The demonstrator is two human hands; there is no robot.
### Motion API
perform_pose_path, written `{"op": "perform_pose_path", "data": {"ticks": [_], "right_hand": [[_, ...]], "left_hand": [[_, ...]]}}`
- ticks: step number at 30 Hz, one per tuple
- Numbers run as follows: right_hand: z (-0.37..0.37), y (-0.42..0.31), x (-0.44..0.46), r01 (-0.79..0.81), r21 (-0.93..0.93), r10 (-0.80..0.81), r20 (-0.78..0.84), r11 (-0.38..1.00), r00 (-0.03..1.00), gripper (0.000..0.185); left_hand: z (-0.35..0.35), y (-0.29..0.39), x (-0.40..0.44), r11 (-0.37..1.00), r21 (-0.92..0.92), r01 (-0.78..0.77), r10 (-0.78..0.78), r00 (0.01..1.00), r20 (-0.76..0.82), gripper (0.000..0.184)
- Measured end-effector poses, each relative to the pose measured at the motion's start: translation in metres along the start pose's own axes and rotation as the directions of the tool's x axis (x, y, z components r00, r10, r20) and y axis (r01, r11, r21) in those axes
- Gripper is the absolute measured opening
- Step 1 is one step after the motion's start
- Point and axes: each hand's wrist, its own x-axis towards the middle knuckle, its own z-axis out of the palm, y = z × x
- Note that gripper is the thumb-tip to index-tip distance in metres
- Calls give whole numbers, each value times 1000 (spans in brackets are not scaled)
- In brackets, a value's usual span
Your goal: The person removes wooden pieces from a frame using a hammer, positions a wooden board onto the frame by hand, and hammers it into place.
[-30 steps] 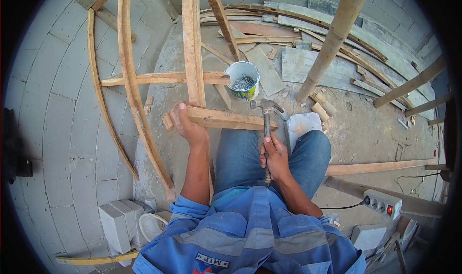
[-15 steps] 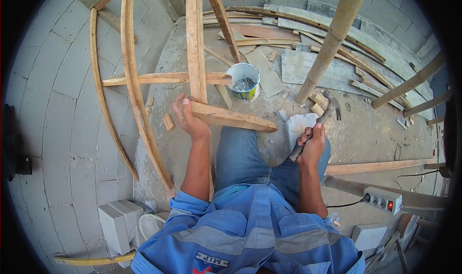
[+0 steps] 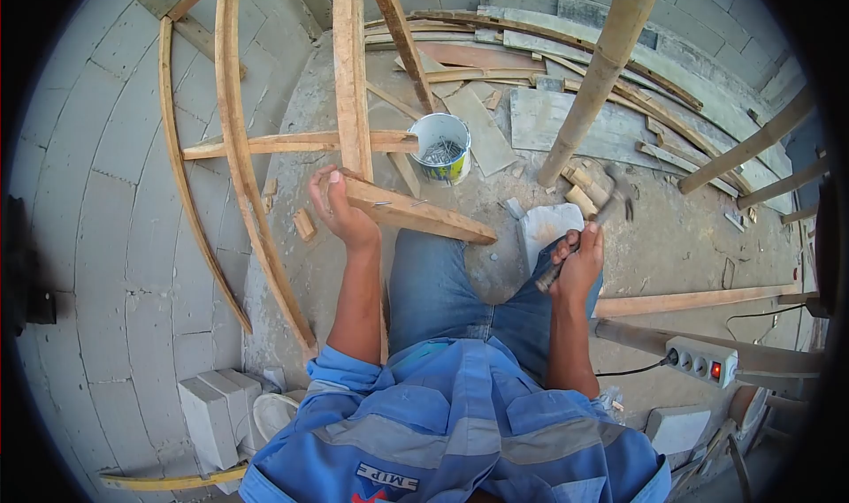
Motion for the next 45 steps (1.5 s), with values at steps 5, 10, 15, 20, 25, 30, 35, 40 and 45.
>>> {"op": "perform_pose_path", "data": {"ticks": [5,10,15,20,25,30,35,40,45], "right_hand": [[21,26,-54,-215,-459,439,464,862,770,30],[-6,35,-51,-227,-508,448,369,831,815,25],[-16,23,-5,-100,-74,107,90,992,990,25],[19,47,-74,-58,-482,328,498,874,803,25],[22,30,-60,-169,-365,338,469,915,816,27],[-7,20,6,-62,40,62,-4,997,998,23],[-9,73,-49,37,-636,423,554,770,717,21],[-7,29,-29,-276,-406,420,323,871,848,22],[-14,42,19,-88,103,102,-139,991,985,23]], "left_hand": [[27,15,-17,999,6,-51,50,996,71,24],[32,13,1,990,66,-123,123,992,-7,26],[20,13,-4,998,7,-55,55,998,-22,23],[30,20,-7,992,71,-107,109,994,-27,22],[15,23,-12,994,60,-93,95,995,-26,23],[20,25,-6,997,62,-54,55,998,-25,24],[16,11,6,978,173,-121,137,987,-84,24],[-14,3,6,997,74,-10,15,998,-69,25],[-10,2,3,985,155,-80,97,989,-109,26]]}}
